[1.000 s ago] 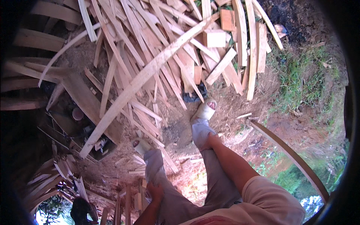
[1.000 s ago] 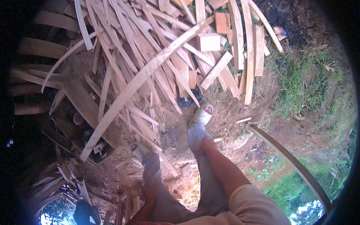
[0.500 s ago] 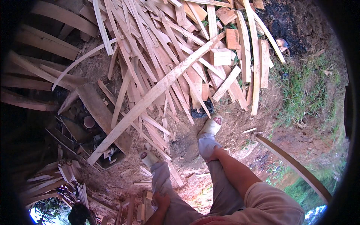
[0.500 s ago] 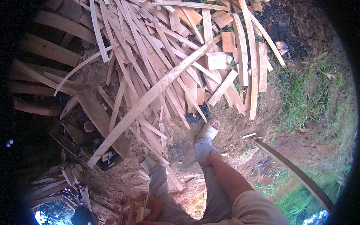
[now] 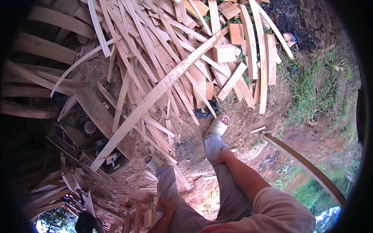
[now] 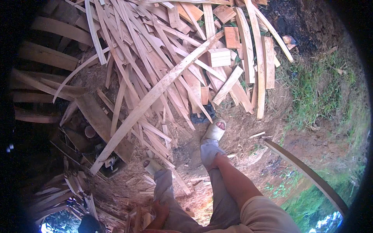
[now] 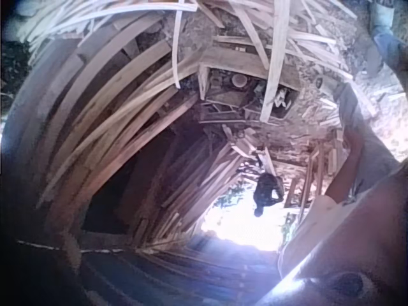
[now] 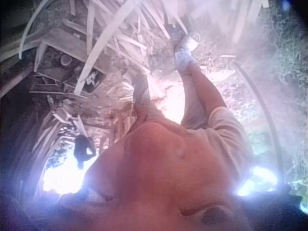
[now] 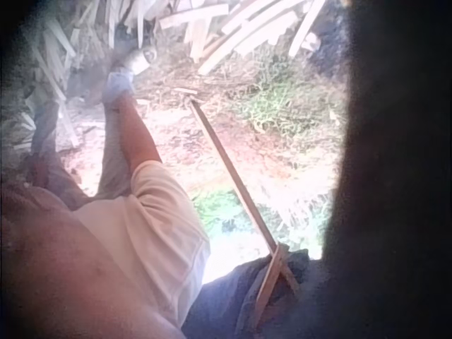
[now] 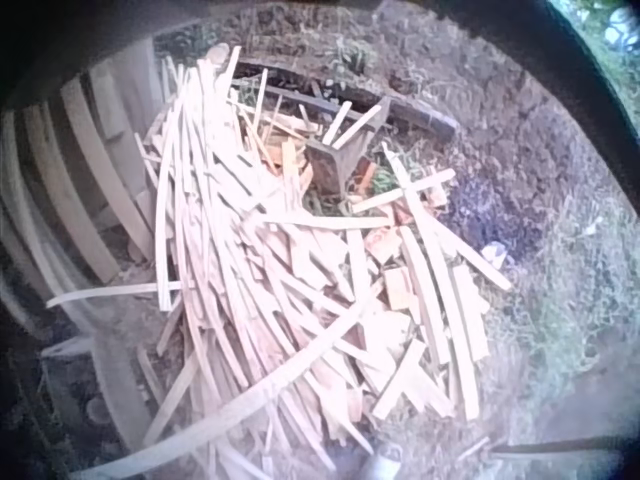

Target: The person uses a machete to split thin wooden strips into smaller pieces on a wooden workbench. They repeatedly pick up strips, position them, and strike them with the machete, then toss the split pieces onto a growing pile on the ground.

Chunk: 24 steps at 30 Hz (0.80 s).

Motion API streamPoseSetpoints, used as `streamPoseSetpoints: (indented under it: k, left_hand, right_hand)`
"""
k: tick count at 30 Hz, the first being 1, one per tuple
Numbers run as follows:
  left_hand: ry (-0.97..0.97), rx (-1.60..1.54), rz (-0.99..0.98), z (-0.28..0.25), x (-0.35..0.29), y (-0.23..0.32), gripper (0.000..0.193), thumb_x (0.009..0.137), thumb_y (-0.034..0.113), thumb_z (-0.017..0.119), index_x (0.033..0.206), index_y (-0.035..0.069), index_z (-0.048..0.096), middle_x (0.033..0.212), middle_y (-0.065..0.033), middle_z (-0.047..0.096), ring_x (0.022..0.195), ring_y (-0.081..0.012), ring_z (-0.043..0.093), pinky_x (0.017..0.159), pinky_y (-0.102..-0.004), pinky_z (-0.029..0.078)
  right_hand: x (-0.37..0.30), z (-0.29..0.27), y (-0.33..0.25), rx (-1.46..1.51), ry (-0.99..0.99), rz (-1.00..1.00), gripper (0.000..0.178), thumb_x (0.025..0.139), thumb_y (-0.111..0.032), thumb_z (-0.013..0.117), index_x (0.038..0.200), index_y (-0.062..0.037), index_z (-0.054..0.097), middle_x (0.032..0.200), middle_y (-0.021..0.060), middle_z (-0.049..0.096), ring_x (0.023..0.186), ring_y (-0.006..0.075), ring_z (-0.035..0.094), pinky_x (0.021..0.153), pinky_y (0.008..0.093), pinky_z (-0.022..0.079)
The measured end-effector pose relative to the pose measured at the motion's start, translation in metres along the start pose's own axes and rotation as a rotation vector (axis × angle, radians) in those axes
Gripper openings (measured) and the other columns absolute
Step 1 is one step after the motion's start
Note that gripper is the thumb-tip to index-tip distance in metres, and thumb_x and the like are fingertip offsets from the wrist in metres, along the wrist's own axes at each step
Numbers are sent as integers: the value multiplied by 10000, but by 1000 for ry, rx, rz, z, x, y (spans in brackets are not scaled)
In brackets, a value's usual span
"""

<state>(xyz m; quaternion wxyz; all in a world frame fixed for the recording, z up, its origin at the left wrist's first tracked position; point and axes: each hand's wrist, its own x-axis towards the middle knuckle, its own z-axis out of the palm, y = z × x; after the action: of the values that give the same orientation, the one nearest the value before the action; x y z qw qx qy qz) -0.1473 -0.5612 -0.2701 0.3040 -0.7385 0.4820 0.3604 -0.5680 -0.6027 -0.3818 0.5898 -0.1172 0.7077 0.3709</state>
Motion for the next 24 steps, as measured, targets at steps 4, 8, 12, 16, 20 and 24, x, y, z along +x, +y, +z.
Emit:
streamPoseSetpoints:
  k: [4,8,12,16,20,24]
  left_hand:
    - [41,-74,72,10,7,-14,523,714,320,738,1159,51,680,1196,-168,667,1142,-347,615,986,-455,458]
    - [42,-5,5,5,0,-10,512,718,291,739,1160,43,673,1170,-182,666,1122,-362,613,984,-459,458]
    - [127,-60,80,12,-2,-16,493,722,275,733,1150,39,666,1133,-198,665,1100,-375,614,979,-465,456]
    - [164,-119,201,15,-4,-30,478,722,274,723,1130,34,653,1121,-203,662,1086,-381,614,957,-481,453]
    - [127,-47,129,17,0,-18,477,718,270,722,1113,13,644,1135,-209,656,1093,-390,606,952,-491,448]
    - [159,-75,126,18,-8,-16,472,719,273,719,1098,0,650,1125,-210,656,1090,-395,605,953,-494,450]
  right_hand:
    - [1,2,0,9,-1,-3,1460,526,-668,883,1595,-94,71,1569,328,227,1400,476,382,1118,534,386]
    - [2,2,-3,1,10,-9,1462,526,-670,882,1594,-86,73,1566,334,227,1397,477,386,1118,529,388]
    - [1,2,-7,-19,16,-18,1464,525,-672,881,1592,-78,75,1564,340,228,1395,479,389,1118,523,390]
    - [1,6,-6,-42,30,-21,1465,525,-674,880,1591,-70,77,1562,345,228,1392,481,392,1117,518,392]
    - [5,11,-4,-71,52,-17,1467,524,-676,879,1590,-62,79,1559,351,228,1390,483,395,1117,512,394]
    - [6,16,-2,-86,69,-18,1469,524,-678,878,1588,-54,80,1557,357,229,1387,484,398,1117,507,396]
